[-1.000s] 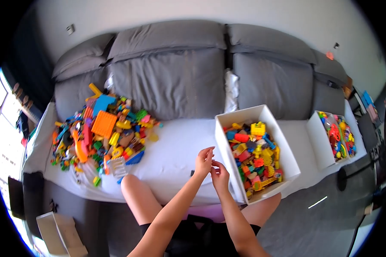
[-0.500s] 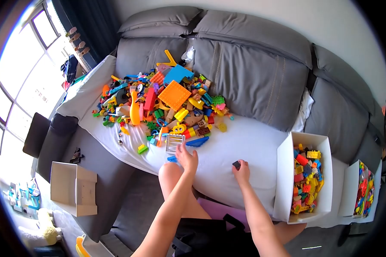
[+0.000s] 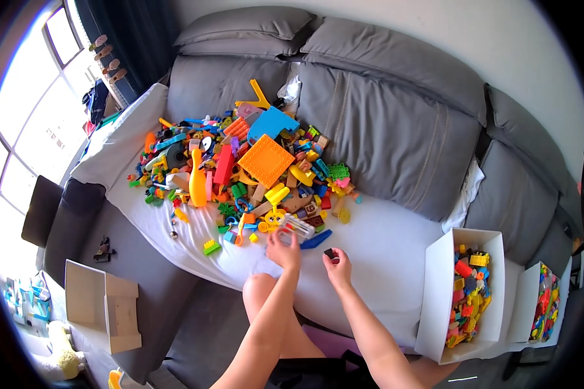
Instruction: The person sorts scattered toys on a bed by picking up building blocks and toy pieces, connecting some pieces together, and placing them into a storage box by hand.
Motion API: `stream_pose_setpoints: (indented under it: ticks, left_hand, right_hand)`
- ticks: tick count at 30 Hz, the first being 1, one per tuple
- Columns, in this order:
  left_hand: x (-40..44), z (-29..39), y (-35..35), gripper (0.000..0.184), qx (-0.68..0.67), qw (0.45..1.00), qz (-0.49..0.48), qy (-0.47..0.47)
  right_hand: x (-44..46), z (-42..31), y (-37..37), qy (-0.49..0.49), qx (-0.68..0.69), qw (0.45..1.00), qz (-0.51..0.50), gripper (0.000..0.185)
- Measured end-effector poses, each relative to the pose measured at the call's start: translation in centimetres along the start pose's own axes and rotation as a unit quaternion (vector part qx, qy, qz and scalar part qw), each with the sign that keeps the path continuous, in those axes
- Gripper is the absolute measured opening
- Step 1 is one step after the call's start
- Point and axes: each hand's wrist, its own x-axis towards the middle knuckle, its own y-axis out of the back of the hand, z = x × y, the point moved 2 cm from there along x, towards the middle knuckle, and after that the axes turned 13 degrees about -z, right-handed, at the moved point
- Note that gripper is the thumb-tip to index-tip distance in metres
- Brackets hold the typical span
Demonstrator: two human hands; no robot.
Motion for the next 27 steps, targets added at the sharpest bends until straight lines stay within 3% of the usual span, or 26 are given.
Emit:
stream_pose_setpoints:
  ticks: [1, 2, 3, 4, 7, 9, 10, 12, 16, 19, 22, 23, 26, 27]
  left_hand:
    - [-0.2, 0.6, -0.6, 0.037, -0.078, 0.988, -0.109, -0.074]
    - [-1.0, 1.6, -1.3, 0.033, -0.044, 0.969, -0.159, -0.186]
    - [-1.9, 2.5, -2.0, 0.034, -0.067, 0.954, -0.178, -0.233]
    - [-2.6, 3.0, -2.5, 0.034, -0.089, 0.936, -0.195, -0.279]
    - [-2.6, 3.5, -2.4, 0.040, -0.072, 0.946, -0.118, -0.294]
    - [-1.1, 3.7, -1.4, 0.046, 0.007, 0.979, -0.057, -0.198]
    - [-0.2, 3.6, -1.1, 0.049, 0.047, 0.987, -0.026, -0.148]
    - [1.1, 3.4, -1.6, 0.057, 0.092, 0.991, -0.040, -0.084]
    - [0.9, 4.0, -2.7, 0.069, 0.175, 0.980, -0.069, -0.059]
    - [1.0, 3.5, -3.6, 0.067, 0.146, 0.979, -0.099, -0.104]
    - [0.2, 4.0, -4.4, 0.060, 0.160, 0.960, -0.144, -0.179]
    - [-0.1, 4.5, -4.6, 0.059, 0.164, 0.955, -0.149, -0.199]
    - [-0.9, 5.1, -5.0, 0.053, 0.143, 0.940, -0.183, -0.251]
    - [-1.3, 5.2, -5.2, 0.052, 0.125, 0.931, -0.201, -0.277]
  right_hand:
    - [0.3, 0.7, 0.2, 0.001, -0.001, 1.000, 0.015, 0.033]
    - [0.6, 1.3, 0.4, 0.001, -0.001, 1.000, 0.030, 0.032]
    - [1.0, 3.1, 0.3, 0.031, -0.057, 0.994, 0.086, 0.032]
    - [1.2, 3.8, 0.8, 0.006, -0.018, 0.995, 0.093, 0.032]
    - [1.7, 3.8, 2.6, 0.007, -0.019, 0.995, 0.098, 0.044]
    - [2.1, 2.5, 3.5, 0.024, 0.004, 0.991, 0.130, 0.053]
    - [2.8, 2.4, 3.6, 0.041, -0.058, 0.988, 0.135, 0.056]
    - [4.3, 2.0, 3.8, 0.075, -0.181, 0.970, 0.144, 0.063]
    - [8.3, 0.5, 3.8, 0.073, -0.312, 0.941, 0.109, 0.062]
    - [11.1, -1.2, 3.7, 0.020, -0.335, 0.942, 0.009, 0.060]
    - [13.9, -2.0, 2.6, 0.089, -0.363, 0.925, -0.065, 0.059]
    - [14.5, -2.0, 2.7, 0.045, -0.386, 0.908, -0.156, 0.060]
    - [15.0, -0.7, 2.5, 0.032, -0.395, 0.910, -0.120, 0.061]
    - [14.7, -0.4, 2.9, 0.042, -0.352, 0.928, -0.113, 0.052]
